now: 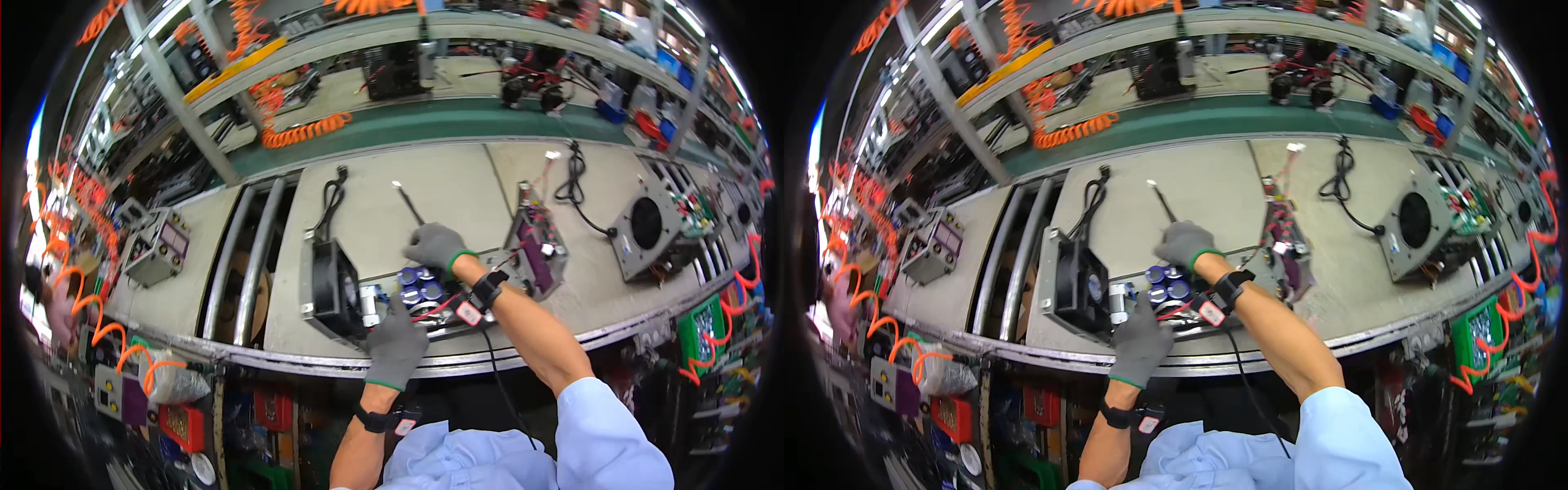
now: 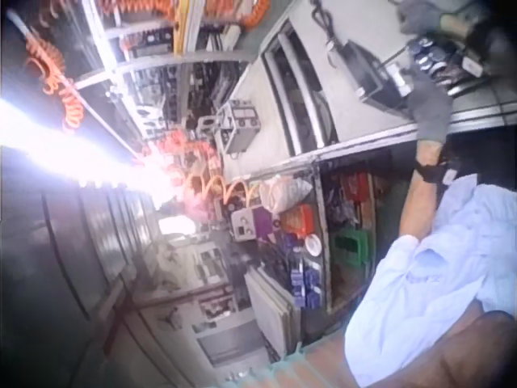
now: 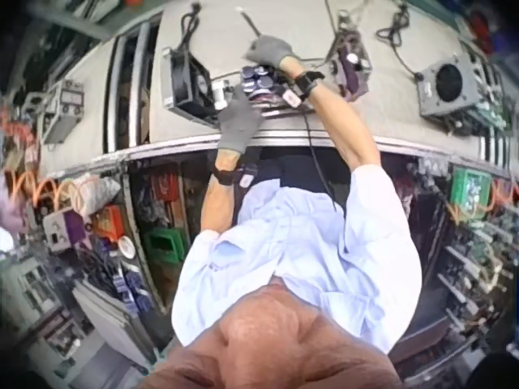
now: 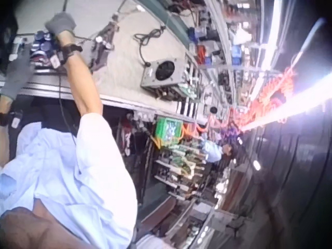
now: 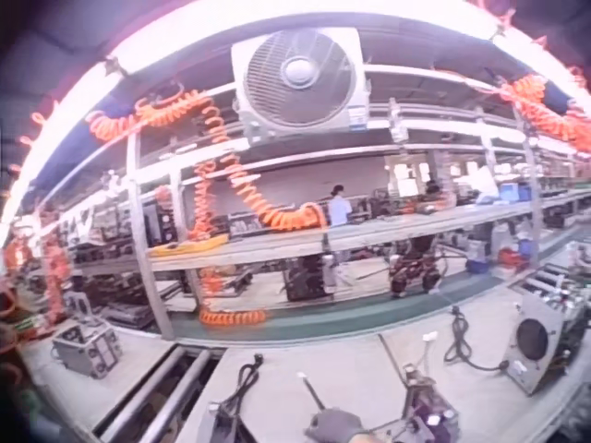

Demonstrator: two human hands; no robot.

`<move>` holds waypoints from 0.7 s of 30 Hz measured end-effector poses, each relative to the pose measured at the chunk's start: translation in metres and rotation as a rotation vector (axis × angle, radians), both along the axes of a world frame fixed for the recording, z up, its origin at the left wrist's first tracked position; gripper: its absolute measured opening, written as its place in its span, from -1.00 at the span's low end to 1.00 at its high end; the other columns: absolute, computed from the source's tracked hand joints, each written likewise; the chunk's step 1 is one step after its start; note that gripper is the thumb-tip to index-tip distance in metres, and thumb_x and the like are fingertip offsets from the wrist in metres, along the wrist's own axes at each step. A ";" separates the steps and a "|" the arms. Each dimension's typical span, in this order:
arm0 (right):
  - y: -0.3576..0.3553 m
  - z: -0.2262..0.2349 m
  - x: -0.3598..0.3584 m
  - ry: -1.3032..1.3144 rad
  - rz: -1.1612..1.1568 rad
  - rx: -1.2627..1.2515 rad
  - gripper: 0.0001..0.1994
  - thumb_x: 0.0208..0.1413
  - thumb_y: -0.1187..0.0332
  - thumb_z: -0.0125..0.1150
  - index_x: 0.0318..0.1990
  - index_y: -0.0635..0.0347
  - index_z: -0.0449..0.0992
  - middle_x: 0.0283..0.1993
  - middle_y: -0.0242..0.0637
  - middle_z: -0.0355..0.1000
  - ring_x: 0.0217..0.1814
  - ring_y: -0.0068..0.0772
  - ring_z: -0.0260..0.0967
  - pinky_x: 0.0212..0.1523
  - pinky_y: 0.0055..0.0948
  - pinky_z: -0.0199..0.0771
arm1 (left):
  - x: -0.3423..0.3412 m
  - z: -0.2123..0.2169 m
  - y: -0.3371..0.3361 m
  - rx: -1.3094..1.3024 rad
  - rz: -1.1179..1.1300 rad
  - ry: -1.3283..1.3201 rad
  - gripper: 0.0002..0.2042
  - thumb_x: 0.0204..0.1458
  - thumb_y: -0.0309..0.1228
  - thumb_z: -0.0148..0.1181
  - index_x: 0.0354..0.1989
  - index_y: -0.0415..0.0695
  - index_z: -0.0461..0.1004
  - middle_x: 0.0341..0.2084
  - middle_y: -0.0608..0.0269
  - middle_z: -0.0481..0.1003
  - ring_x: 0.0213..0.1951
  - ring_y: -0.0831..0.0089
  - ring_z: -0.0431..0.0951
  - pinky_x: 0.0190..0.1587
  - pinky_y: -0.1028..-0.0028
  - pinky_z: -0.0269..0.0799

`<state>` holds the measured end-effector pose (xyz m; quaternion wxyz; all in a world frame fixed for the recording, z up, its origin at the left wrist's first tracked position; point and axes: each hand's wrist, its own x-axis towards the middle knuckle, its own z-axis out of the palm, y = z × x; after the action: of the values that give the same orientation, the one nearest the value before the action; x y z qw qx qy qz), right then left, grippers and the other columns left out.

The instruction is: Assembling electronic components and circuit boards into a power supply housing on a production line.

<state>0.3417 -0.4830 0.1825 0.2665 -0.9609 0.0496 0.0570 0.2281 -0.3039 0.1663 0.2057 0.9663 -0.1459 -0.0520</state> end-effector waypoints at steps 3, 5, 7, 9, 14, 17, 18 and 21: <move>0.009 -0.001 -0.044 -0.424 -0.222 0.003 -0.50 0.00 -0.05 0.29 0.02 0.05 0.61 0.18 0.17 0.37 0.20 0.13 0.38 0.17 -0.07 0.42 | -0.008 -0.002 0.003 -0.104 -0.001 -0.021 -0.33 -0.05 -0.39 0.15 0.30 -0.28 0.17 -0.08 -0.27 0.52 -0.15 -0.16 0.60 -0.10 0.03 0.53; 0.018 0.001 -0.081 -0.731 -0.164 -0.128 -0.56 0.04 0.07 0.31 0.04 0.07 0.56 0.23 0.19 0.29 0.20 0.15 0.33 0.16 -0.03 0.37 | -0.017 -0.004 0.005 -0.222 -0.041 -0.080 -0.35 -0.03 -0.42 0.14 0.32 -0.29 0.16 -0.05 -0.27 0.50 -0.16 -0.15 0.61 -0.09 0.05 0.54; 0.025 -0.001 -0.130 -0.829 -0.063 -0.043 -0.64 0.05 0.22 0.32 0.00 0.10 0.52 0.20 0.10 0.30 0.24 0.10 0.28 0.14 -0.04 0.34 | -0.032 -0.006 0.010 -0.340 -0.077 -0.119 -0.38 0.00 -0.48 0.13 0.31 -0.30 0.18 0.05 -0.28 0.44 -0.03 -0.15 0.55 0.03 0.09 0.49; 0.024 -0.008 -0.189 -0.809 0.057 0.130 -0.67 0.05 0.32 0.33 -0.01 0.10 0.49 0.14 0.01 0.38 0.14 0.06 0.36 0.05 -0.06 0.40 | -0.047 -0.011 0.018 -0.406 -0.170 -0.476 -0.42 0.01 -0.54 0.13 0.29 -0.30 0.21 0.14 -0.26 0.37 0.13 -0.15 0.44 0.14 0.15 0.41; -0.012 -0.045 -0.308 -0.689 -0.098 0.245 -0.79 0.09 0.37 0.27 -0.12 0.17 0.55 -0.11 -0.13 0.50 -0.09 -0.03 0.50 -0.08 -0.19 0.54 | -0.070 -0.043 0.055 -0.602 0.295 -0.395 -0.69 0.13 -0.43 0.19 0.00 -0.27 0.36 -0.16 0.08 0.40 -0.12 0.24 0.42 -0.06 0.33 0.39; -0.056 -0.071 -0.381 -0.517 -0.507 0.222 -0.83 0.08 0.39 0.25 -0.17 0.16 0.57 -0.15 -0.14 0.52 -0.11 -0.03 0.52 -0.11 -0.19 0.56 | -0.038 -0.066 0.072 -0.759 0.243 -0.401 -0.73 0.22 -0.32 0.18 -0.05 -0.23 0.37 -0.24 0.19 0.41 -0.25 0.33 0.43 -0.13 0.31 0.41; -0.073 -0.078 -0.403 -0.550 -0.609 0.182 -0.84 0.08 0.40 0.24 -0.17 0.15 0.57 -0.15 -0.14 0.52 -0.11 -0.03 0.52 -0.10 -0.19 0.57 | -0.028 -0.069 0.078 -0.907 0.211 -0.349 -0.76 0.24 -0.32 0.16 -0.06 -0.22 0.37 -0.25 0.21 0.40 -0.27 0.38 0.42 -0.17 0.34 0.40; -0.116 -0.082 -0.476 -0.645 -0.869 0.051 -0.87 0.09 0.41 0.22 -0.21 0.16 0.58 -0.17 -0.13 0.53 -0.10 -0.03 0.53 -0.10 -0.20 0.56 | -0.011 -0.067 0.088 -0.661 0.107 -0.551 -0.54 0.22 -0.04 0.19 -0.14 -0.30 0.40 -0.36 -0.04 0.55 -0.33 0.07 0.58 -0.33 0.18 0.53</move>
<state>-0.1342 -0.5990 0.1005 0.2904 -0.8137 0.3568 -0.3553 0.2170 -0.2162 0.0995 0.4599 0.8325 -0.1538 0.2680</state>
